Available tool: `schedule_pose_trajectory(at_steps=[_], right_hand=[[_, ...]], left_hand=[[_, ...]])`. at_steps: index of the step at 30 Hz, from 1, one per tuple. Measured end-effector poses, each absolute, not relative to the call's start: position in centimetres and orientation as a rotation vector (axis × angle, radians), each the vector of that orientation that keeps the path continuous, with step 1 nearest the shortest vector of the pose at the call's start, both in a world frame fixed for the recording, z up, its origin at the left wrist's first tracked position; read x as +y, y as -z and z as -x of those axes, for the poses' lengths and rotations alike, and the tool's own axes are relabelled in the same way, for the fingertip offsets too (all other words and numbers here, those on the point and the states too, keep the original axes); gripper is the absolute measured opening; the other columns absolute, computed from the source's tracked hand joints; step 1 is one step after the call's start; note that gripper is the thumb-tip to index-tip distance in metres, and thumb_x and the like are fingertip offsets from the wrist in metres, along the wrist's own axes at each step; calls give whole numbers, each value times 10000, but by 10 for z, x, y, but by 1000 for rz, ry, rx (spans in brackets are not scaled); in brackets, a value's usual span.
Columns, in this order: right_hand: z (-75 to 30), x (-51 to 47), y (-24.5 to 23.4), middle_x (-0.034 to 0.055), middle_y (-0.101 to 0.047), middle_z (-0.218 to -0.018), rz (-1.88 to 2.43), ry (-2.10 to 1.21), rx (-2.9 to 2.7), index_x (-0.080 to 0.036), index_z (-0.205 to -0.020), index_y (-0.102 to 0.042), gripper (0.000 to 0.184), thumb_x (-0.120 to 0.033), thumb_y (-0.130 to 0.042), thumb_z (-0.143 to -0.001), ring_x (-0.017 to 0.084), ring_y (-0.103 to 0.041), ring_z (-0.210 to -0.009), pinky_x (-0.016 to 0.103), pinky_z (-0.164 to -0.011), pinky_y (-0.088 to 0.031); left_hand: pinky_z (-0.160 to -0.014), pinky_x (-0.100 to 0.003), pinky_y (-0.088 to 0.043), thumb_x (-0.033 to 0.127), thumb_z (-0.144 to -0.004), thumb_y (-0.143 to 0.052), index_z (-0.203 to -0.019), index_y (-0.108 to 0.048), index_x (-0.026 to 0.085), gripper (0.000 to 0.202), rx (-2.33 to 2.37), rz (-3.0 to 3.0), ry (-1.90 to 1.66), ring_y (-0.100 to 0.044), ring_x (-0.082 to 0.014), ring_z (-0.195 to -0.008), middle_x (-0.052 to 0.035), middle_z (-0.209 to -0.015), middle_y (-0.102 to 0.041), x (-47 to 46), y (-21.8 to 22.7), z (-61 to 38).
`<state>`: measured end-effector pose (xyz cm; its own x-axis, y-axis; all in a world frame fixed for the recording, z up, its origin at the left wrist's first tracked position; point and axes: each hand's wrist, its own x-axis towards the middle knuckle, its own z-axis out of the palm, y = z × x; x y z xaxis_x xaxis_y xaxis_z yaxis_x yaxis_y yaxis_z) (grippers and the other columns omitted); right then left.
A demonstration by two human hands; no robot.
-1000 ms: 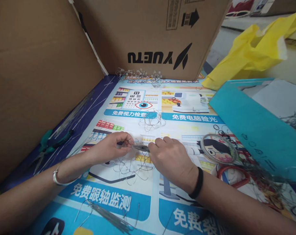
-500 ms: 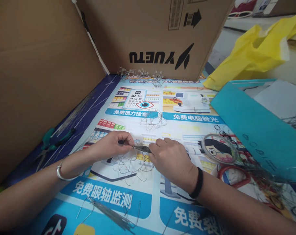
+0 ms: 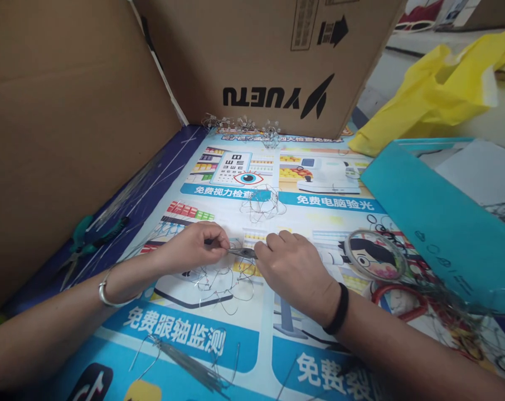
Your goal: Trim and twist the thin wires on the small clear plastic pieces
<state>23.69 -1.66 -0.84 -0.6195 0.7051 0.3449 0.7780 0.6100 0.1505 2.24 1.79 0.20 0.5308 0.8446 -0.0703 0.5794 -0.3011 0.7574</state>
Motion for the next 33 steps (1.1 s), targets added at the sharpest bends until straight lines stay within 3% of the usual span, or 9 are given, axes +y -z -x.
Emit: schedule_pose_trajectory(at_steps=[8,24,33], right_hand=[[-240,-14,5,26,-531,-638,1135,557,-2618,-194,-726,-594,124,-176,-504,-809,171,-414,-644,311,-593,-218],[-238,-14,11,24,-618,-654,1285,58,-2559,-182,-712,-654,198,-249,-501,-817,142,-550,-643,245,-569,-302],[-242,-11,9,21,-569,-646,1183,279,-2621,-186,-726,-637,168,-232,-507,-823,148,-471,-647,278,-596,-266]], left_hand=[[-582,-228,-404,160,-688,-502,-722,-624,165,126,1133,-2094,-385,-541,-100,-615,-4,-701,-638,19,-3,-21],[-622,-253,-379,148,-709,-483,-739,-610,201,140,972,-2186,-366,-518,-117,-662,12,-691,-610,24,-2,-19],[-685,-265,-382,113,-721,-474,-716,-570,192,124,908,-2295,-323,-520,-120,-689,5,-718,-591,24,-6,-20]])
